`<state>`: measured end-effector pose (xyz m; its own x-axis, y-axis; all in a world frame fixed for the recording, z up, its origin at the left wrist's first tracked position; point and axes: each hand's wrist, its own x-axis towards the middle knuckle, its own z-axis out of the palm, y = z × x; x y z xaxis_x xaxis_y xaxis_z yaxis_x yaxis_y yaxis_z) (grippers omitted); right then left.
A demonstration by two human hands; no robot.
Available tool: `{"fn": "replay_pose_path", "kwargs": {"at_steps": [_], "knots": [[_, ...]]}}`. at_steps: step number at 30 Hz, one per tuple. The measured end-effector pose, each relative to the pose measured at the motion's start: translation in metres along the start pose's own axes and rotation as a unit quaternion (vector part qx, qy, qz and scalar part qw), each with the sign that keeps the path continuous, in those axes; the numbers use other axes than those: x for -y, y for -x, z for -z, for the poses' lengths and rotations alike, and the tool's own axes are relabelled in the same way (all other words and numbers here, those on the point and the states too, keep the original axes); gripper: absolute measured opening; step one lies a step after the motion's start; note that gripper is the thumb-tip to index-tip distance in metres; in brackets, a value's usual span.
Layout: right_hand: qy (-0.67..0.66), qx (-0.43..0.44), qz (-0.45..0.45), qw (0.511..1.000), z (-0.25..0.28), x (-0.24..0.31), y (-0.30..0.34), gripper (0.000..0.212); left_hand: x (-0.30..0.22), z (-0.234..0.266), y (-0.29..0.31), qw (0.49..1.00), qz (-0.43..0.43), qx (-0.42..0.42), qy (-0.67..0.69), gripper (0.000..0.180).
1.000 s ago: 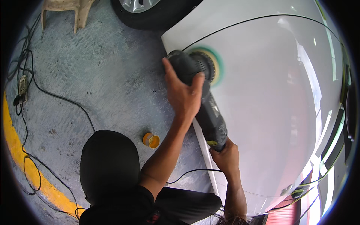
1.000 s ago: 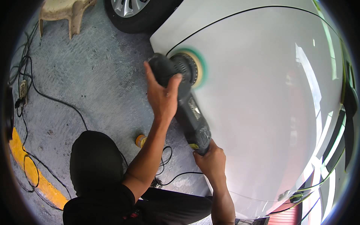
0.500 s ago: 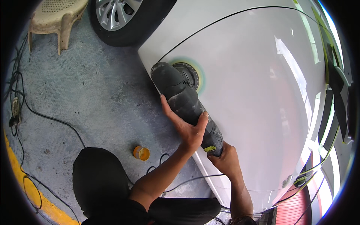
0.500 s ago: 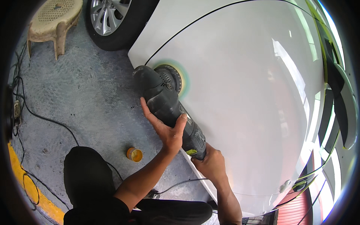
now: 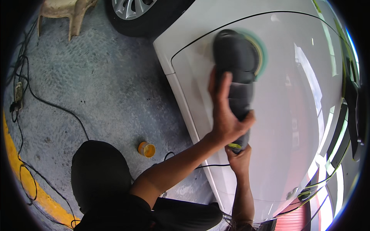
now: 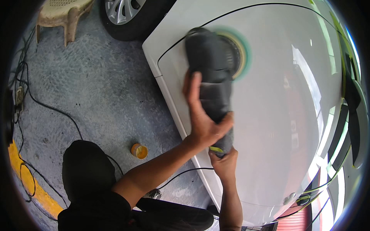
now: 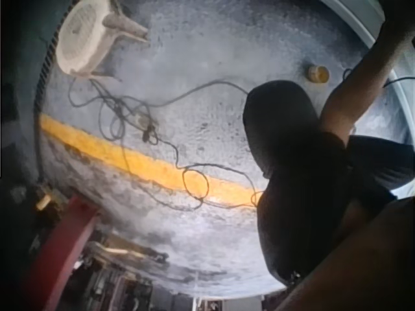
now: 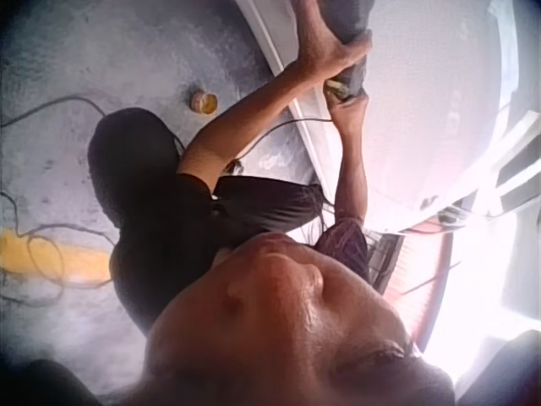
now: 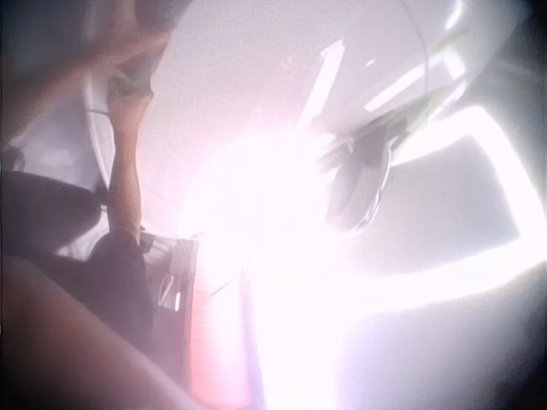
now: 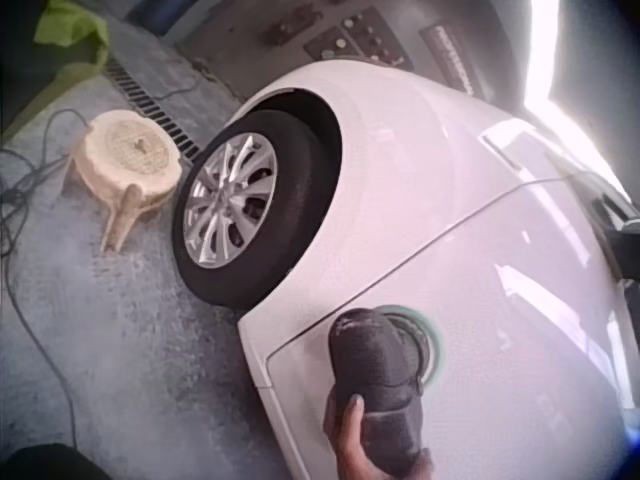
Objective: The person uses a rotary polisher with a green pad to polish the side panel of a white car. They move the tool in circular motions across the door and lower body, maintaining contact with the surface throughout the clip.
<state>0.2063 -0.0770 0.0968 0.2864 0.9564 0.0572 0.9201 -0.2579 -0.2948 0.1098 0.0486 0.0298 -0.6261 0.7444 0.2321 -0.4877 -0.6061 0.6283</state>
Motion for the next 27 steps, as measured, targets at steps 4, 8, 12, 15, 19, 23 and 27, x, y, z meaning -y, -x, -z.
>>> {"fn": "replay_pose_path", "kwargs": {"at_steps": [4, 8, 12, 15, 19, 23, 27], "knots": [[0.177, 0.107, 0.000, 0.978, -0.010, -0.012, -0.014, 0.042, 0.039, 0.031, 0.047, 0.982, 0.169, -0.083, 0.022, 0.116], [0.173, 0.081, 0.010, 0.981, 0.002, -0.003, -0.010, 0.036, 0.035, 0.025, 0.047, 0.982, 0.149, -0.112, 0.036, 0.110], [0.027, -0.013, -0.012, 0.999, 0.016, -0.010, 0.005, 0.023, -0.003, -0.017, 0.010, 0.998, 0.002, -0.030, 0.054, 0.108], [-0.071, -0.089, 0.018, 0.993, 0.012, -0.011, 0.011, 0.024, -0.030, -0.041, -0.010, 0.993, -0.036, 0.071, 0.089, 0.109], [-0.086, -0.126, 0.037, 0.988, 0.005, -0.024, 0.007, 0.026, -0.024, -0.049, -0.009, 0.987, -0.057, 0.082, 0.124, 0.106], [-0.022, -0.059, -0.017, 0.998, 0.005, -0.025, 0.005, 0.022, -0.015, -0.027, -0.002, 0.995, -0.034, 0.046, 0.083, 0.108], [-0.049, -0.031, -0.002, 0.998, -0.012, -0.011, -0.005, 0.020, 0.008, -0.010, -0.001, 0.998, -0.040, -0.004, 0.054, 0.110]]}}
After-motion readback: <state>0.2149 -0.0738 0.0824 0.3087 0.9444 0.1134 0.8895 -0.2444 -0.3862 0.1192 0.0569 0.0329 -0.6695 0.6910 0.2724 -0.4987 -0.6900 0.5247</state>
